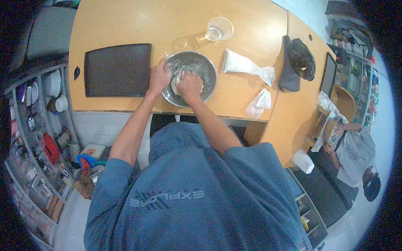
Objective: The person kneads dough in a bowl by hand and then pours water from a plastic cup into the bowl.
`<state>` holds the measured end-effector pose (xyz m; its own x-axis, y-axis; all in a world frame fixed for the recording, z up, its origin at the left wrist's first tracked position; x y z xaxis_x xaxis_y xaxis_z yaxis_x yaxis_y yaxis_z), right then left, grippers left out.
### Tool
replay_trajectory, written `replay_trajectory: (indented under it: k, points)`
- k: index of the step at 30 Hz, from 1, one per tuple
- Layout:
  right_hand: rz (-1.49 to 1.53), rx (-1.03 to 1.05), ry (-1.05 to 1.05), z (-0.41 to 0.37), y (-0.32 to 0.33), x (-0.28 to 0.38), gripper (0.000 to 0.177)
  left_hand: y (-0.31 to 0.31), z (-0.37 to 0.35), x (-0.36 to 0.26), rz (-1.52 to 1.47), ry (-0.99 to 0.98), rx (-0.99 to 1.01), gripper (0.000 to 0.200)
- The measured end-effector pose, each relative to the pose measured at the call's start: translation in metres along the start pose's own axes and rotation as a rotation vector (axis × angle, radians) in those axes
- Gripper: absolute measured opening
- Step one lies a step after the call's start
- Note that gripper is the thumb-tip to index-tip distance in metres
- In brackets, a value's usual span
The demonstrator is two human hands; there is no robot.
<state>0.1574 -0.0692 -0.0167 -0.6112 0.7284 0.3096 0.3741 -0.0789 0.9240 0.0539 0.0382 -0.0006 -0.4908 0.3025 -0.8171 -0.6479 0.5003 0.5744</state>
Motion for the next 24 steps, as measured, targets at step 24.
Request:
replay_trajectory:
  k: [24]
  points:
    - [0.328, 0.41, 0.076, 0.058, -0.008, -0.045, 0.034, 0.001, -0.002, 0.005, 0.055, 0.023, 0.052, 0.017]
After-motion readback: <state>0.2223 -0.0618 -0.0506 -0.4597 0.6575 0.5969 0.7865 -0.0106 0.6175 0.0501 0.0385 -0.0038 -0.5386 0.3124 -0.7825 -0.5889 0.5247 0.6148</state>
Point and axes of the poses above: each hand's wrist, its own z-axis towards the middle knuckle, its own y-axis out of the back of the hand, x = y × z, the point moved 7 cm from there along z, towards the middle knuckle, and after that the axes turned 11 degrees about -y, right-handed, at the moved point
